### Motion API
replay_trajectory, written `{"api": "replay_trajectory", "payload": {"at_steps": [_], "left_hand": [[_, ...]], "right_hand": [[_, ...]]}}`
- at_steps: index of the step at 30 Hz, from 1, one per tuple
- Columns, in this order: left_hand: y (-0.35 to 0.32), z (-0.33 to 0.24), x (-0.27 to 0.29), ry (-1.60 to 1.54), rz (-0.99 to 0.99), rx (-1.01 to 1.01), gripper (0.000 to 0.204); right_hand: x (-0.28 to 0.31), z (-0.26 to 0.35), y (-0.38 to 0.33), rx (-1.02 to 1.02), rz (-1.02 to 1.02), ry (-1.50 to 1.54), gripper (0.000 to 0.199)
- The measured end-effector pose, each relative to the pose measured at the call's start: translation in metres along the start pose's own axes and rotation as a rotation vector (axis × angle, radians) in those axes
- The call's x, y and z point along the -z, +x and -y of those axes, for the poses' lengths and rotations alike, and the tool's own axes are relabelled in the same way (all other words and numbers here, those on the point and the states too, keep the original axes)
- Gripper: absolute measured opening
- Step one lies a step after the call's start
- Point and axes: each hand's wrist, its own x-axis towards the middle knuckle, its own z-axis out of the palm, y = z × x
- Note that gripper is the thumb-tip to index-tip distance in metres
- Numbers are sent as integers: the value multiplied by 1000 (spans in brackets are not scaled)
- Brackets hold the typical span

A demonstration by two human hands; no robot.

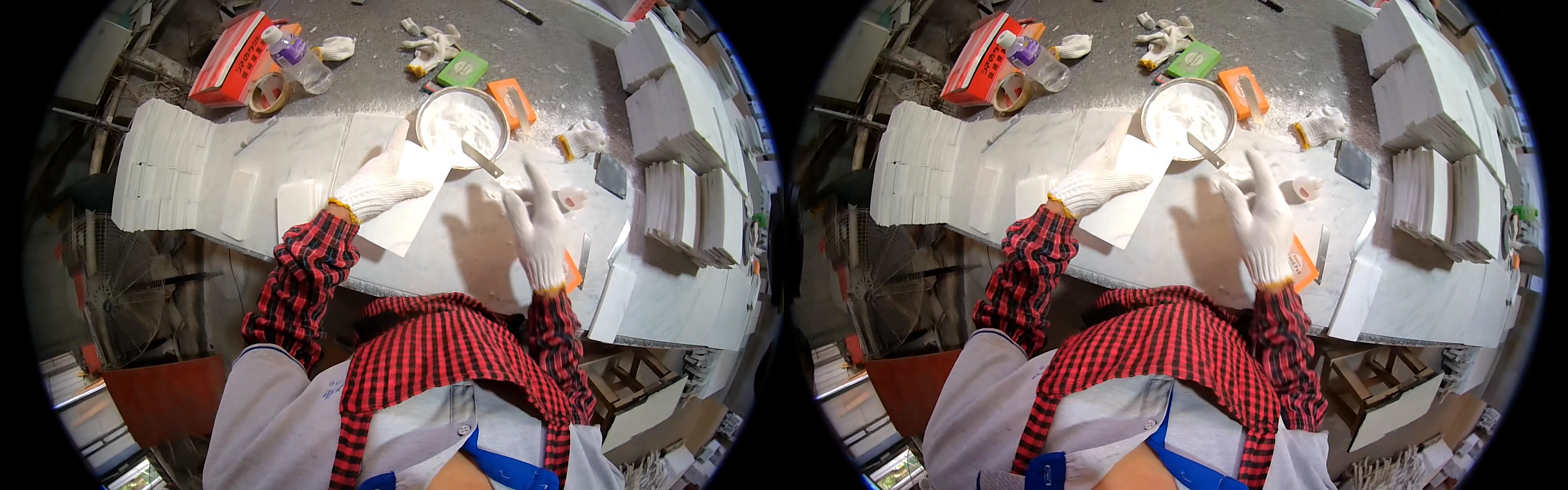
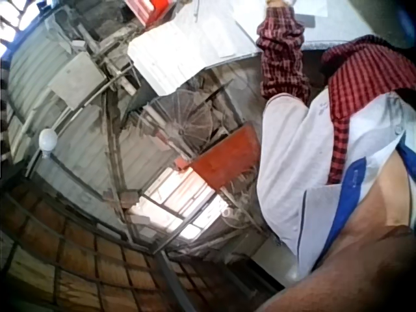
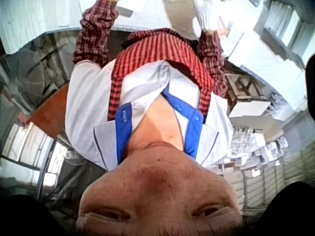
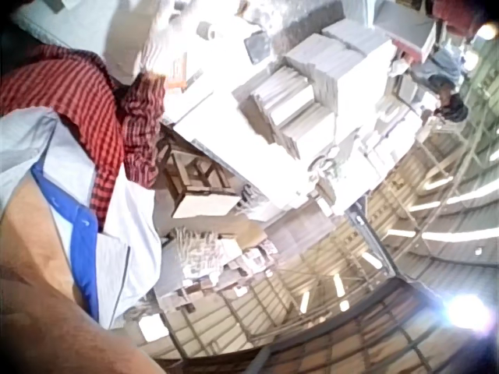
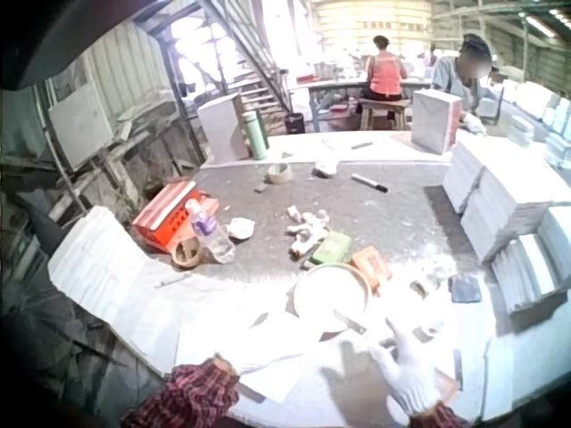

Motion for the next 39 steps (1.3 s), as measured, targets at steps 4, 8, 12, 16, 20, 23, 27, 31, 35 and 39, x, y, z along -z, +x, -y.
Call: {"api": "replay_trajectory", "payload": {"at_steps": [4,8,12,16,20,23,27,31,35,39], "left_hand": [[4,-9,11,-2,49,49,105],[16,-21,19,199,23,93,104],[32,-24,26,267,58,88,105],[44,-41,31,344,81,100,108],[53,-57,28,404,112,88,109],[58,-54,26,459,98,37,109],[52,-77,26,586,89,8,105],[50,-90,11,782,-29,-112,91],[50,-96,2,858,-27,-149,76],[43,-65,26,376,38,-186,101]], "right_hand": [[-47,-23,34,6,19,246,38],[-59,-13,40,-81,20,202,24],[-54,-10,39,-146,8,302,22],[-33,10,36,-263,27,538,23],[-36,27,36,-70,34,438,23],[-38,6,41,223,-152,91,22],[-13,2,29,209,-156,-25,24],[-9,0,14,77,-168,76,25],[-17,-30,12,261,-199,85,23],[-14,-26,10,96,-142,82,24]]}}
